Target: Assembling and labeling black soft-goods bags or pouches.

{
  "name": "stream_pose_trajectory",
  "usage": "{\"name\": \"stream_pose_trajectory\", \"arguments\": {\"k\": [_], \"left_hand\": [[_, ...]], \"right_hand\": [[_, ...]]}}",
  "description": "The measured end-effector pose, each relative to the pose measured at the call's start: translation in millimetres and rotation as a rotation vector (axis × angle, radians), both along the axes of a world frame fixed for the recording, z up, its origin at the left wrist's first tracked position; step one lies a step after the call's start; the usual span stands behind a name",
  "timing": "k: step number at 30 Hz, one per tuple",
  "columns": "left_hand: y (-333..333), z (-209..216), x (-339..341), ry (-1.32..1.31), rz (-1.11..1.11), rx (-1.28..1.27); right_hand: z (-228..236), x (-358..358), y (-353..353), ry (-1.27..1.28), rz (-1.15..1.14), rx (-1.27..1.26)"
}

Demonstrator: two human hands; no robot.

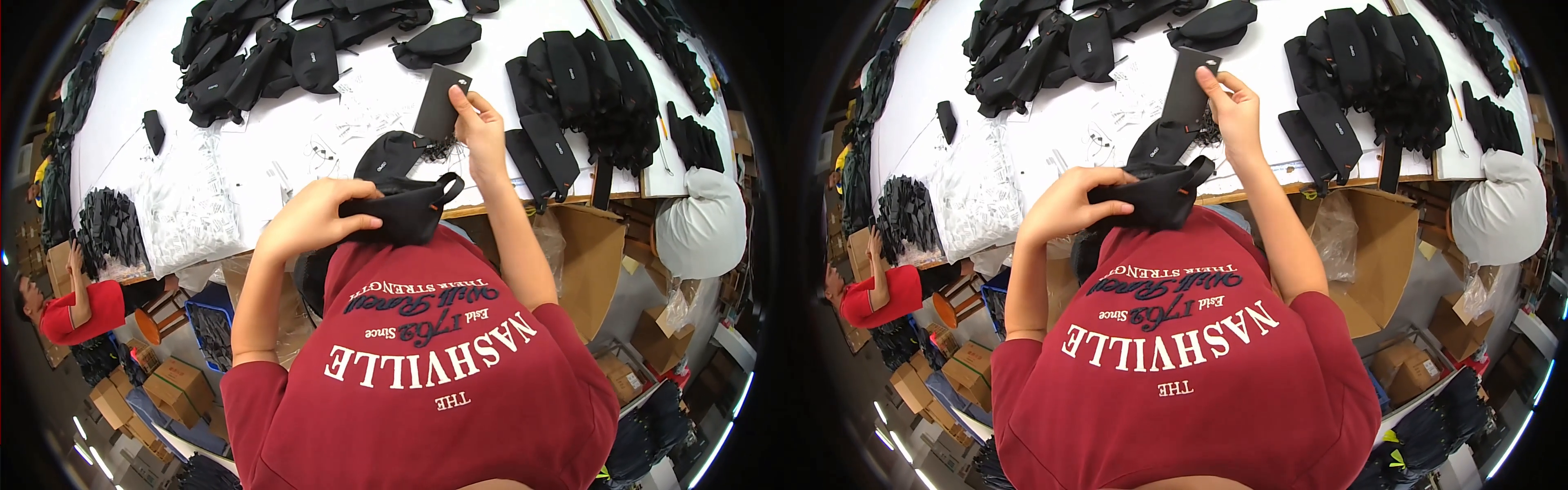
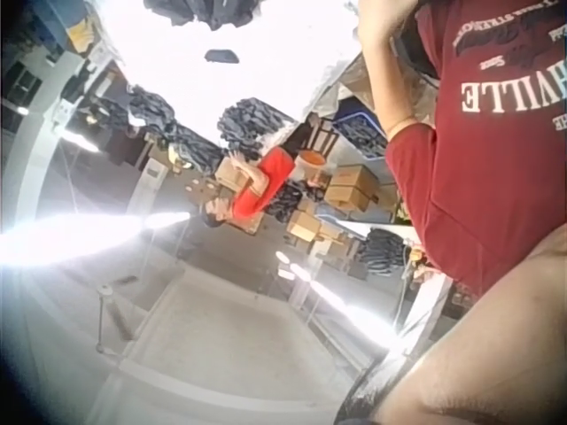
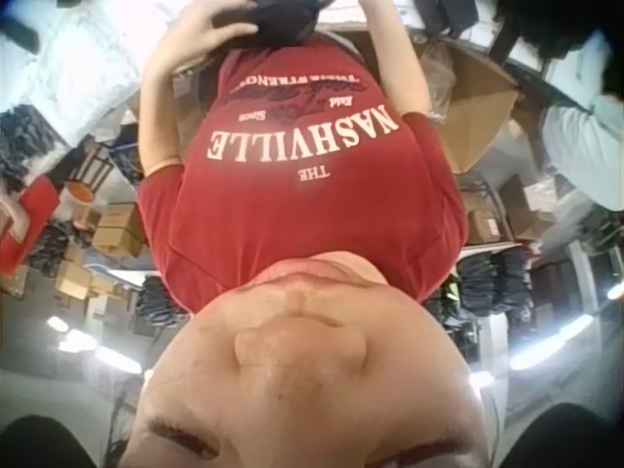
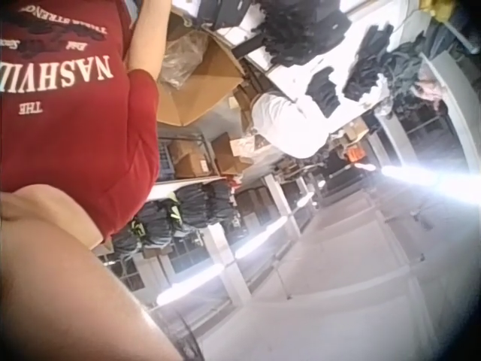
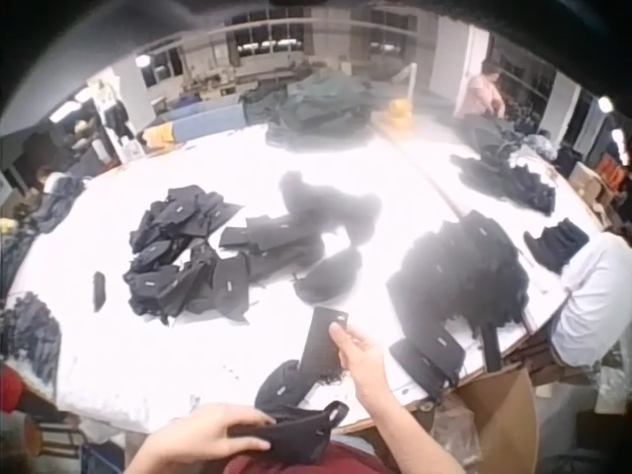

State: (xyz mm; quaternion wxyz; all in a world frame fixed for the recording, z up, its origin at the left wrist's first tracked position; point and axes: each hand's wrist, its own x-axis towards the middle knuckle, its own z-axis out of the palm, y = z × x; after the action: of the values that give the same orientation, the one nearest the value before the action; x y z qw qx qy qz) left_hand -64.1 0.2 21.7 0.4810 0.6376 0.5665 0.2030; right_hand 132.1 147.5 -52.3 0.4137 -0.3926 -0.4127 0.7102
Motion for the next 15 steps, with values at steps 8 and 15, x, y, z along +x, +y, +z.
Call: {"name": "stream_pose_trajectory", "arguments": {"k": [8,15], "left_hand": [[29,-32,4,0.203,-0.059,0.546],[88,-144,-42,-0.34,0.45,0.008]], "right_hand": [[41,-6,-24,-0.95,0.786,0.726],[30,12,-22,-0.859,1.032,0.724]]}}
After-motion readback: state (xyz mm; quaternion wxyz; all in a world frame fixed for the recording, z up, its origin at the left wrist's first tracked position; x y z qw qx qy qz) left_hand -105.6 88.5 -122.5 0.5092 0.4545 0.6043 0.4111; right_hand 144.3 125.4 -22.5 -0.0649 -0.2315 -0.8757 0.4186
